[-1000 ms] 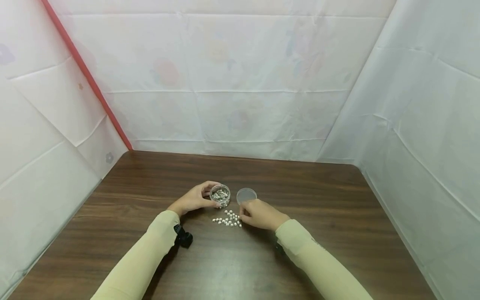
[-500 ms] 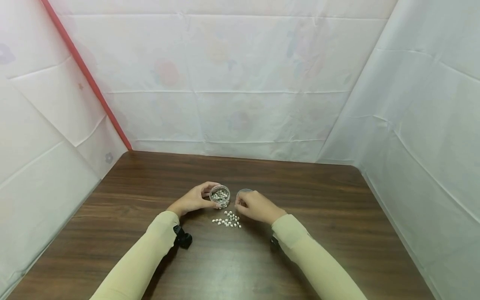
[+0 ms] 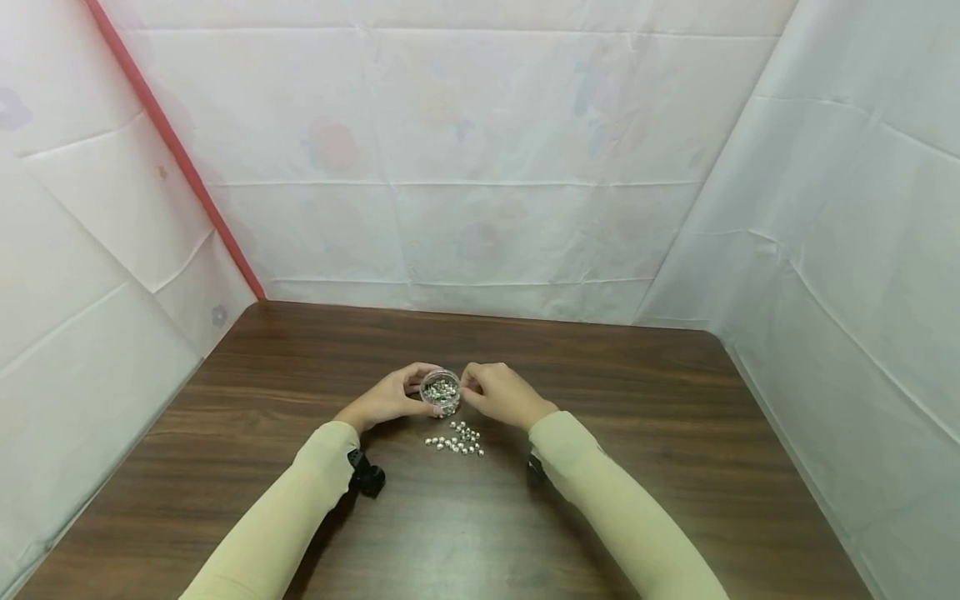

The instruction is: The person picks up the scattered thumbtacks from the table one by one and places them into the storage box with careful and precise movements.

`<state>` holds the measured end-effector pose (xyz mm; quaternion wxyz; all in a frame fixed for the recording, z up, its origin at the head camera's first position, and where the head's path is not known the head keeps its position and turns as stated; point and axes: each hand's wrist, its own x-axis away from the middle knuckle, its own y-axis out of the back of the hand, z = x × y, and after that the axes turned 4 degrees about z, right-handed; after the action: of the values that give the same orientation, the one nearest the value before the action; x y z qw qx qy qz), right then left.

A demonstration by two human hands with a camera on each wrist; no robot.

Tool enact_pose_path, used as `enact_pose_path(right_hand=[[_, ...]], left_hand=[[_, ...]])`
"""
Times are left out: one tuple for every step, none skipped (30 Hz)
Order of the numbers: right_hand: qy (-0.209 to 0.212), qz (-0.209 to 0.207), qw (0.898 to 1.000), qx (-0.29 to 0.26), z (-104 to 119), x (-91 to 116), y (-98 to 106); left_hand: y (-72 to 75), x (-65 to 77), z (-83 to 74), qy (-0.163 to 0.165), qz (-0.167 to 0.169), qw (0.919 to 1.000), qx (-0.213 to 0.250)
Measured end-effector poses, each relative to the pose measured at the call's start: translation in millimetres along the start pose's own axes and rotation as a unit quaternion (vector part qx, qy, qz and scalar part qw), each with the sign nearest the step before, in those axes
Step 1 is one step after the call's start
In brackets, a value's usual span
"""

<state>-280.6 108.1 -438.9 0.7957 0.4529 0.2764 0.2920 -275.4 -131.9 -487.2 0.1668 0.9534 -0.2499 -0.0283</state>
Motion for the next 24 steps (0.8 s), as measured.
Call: enact_pose_path(right_hand=[[-0.001,0.003,1.000,0.000,0,-2,0],[-0.002,0.005,1.000,0.000,1,-4,0],[-0.003,0.006,1.000,-0.001,1,-6,0],[-0.003,0.008,1.000,0.000,2,-8,0],[-0.002,0.009,1.000,0.001,2,-10,0],[-0.001,0.011,1.000,0.000,2,-12,0],[-0.001,0.011,1.000,0.001,2,-13,0],[-0.002,0.013,1.000,0.002,2,-15,-1],[-0.002,0.015,1.000,0.005,2,-17,-1],[-0.003,0.018,1.000,0.007,1,-18,-1],[-0.006,0.020,1.000,0.008,1,-20,-2],[-0.007,0.021,1.000,0.008,0,-21,-2],[-0.009,0.023,1.000,0.009,0,-22,-3],[-0.012,0.025,1.000,0.008,-1,-24,-4],[-0.012,0.026,1.000,0.008,-2,-25,-4],[-0.013,0.028,1.000,0.005,-2,-26,-5],[-0.014,0.030,0.999,0.003,-3,-26,-5],[-0.012,0.031,0.999,0.000,-3,-27,-6],[-0.013,0.032,0.999,0.000,-4,-27,-6],[-0.015,0.034,0.999,0.000,-5,-28,-7],[-0.016,0.035,0.999,0.001,-5,-28,-7],[-0.017,0.035,0.999,0.003,-6,-29,-8],[-0.018,0.035,0.999,0.005,-7,-29,-9],[-0.018,0.035,0.999,0.005,-7,-29,-9]], left_hand=[[0.2,0.1,-0.1,-0.002,0.001,1.0000,0.000],[0.3,0.0,-0.1,-0.003,0.001,1.0000,0.000],[0.3,-0.1,0.0,-0.002,0.002,1.0000,-0.001],[0.4,-0.2,0.0,-0.002,0.001,1.0000,-0.003],[0.5,-0.3,0.1,-0.001,0.001,1.0000,-0.003],[0.6,-0.4,0.2,0.001,0.001,1.0000,-0.004],[0.8,-0.4,0.2,0.003,0.001,1.0000,-0.003],[1.0,-0.4,0.5,0.005,0.001,1.0000,-0.003],[1.3,-0.2,0.6,0.005,0.001,1.0000,-0.003],[1.3,-0.2,0.5,0.006,0.001,1.0000,-0.003],[1.2,-0.3,0.7,0.005,0.002,1.0000,0.002],[1.2,-0.5,0.9,0.004,0.003,1.0000,0.005],[1.1,-0.6,1.2,0.004,0.003,1.0000,0.008],[1.1,-0.9,1.5,0.004,0.003,0.9999,0.011],[1.1,-1.0,1.7,0.003,0.003,0.9999,0.014],[1.0,-1.2,1.9,0.004,0.003,0.9999,0.016],[0.9,-1.4,2.2,0.004,0.003,0.9998,0.019],[0.9,-1.3,2.1,0.003,0.002,0.9998,0.019],[0.9,-1.3,2.1,0.001,0.002,0.9998,0.019],[0.8,-1.4,2.3,0.001,0.002,0.9998,0.019],[0.7,-1.4,2.5,0.001,0.003,0.9998,0.020],[0.6,-1.5,2.7,0.001,0.004,0.9998,0.021],[0.5,-1.6,3.0,0.002,0.005,0.9998,0.021],[0.4,-1.8,3.2,0.002,0.007,0.9997,0.022]])
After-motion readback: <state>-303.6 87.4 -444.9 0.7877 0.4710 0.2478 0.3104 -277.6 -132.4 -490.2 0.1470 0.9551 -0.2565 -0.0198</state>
